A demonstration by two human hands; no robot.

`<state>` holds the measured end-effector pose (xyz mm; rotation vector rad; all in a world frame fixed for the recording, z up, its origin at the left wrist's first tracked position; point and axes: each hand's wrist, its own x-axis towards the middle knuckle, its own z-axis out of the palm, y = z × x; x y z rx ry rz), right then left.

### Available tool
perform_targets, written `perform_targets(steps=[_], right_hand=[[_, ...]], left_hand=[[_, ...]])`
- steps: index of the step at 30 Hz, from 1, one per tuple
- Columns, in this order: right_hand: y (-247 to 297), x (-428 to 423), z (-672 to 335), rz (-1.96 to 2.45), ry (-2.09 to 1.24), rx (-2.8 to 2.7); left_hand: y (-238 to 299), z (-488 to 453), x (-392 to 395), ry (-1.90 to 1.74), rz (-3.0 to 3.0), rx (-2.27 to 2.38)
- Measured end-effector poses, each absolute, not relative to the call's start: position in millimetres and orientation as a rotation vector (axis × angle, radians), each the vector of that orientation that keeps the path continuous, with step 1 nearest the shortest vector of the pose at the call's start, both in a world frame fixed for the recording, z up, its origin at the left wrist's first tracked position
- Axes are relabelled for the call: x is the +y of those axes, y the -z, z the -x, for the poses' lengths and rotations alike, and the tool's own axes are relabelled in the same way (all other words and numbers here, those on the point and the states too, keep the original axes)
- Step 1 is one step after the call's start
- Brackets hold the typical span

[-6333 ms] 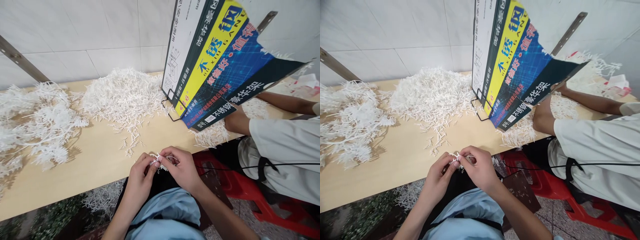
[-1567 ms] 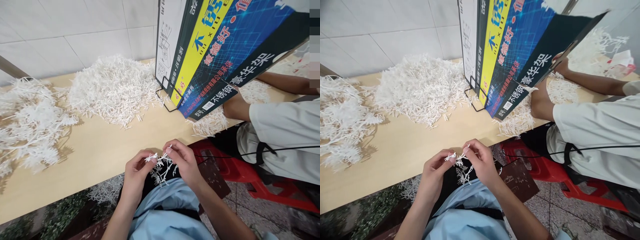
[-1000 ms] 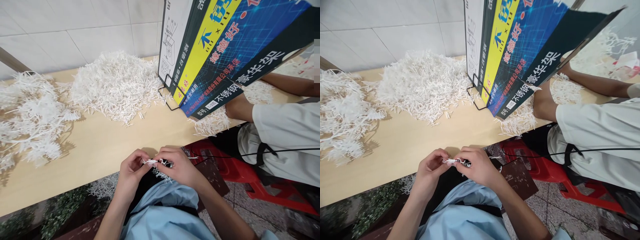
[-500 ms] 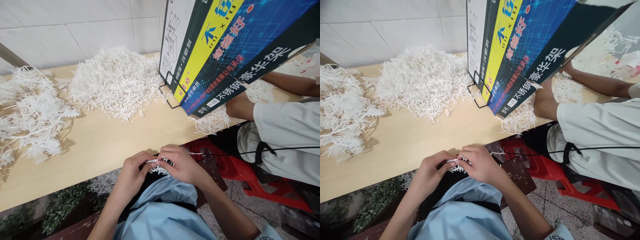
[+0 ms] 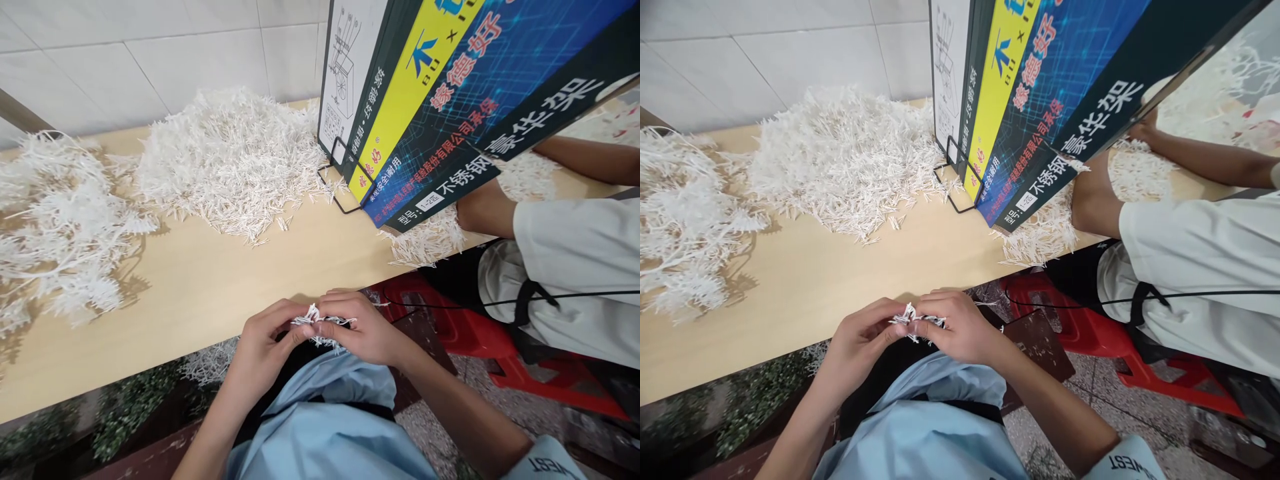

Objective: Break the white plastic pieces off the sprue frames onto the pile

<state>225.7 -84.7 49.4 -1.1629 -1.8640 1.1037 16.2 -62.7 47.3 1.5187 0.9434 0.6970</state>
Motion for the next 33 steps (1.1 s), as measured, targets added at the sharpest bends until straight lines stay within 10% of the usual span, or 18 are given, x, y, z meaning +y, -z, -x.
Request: perform_targets(steps=[21,33], right_hand=[[-64.5,-89.8,-225.6,0.938,-1.333,-2.037],[-62.9,-105.6,-249.8,1.275,-1.241,-1.536]], left_hand=[[-71.2,-1.1,-67.8,-0.568,-1.822,0.779],[-74.5,38.0,-30.8,-1.579,-1.23,1.398]])
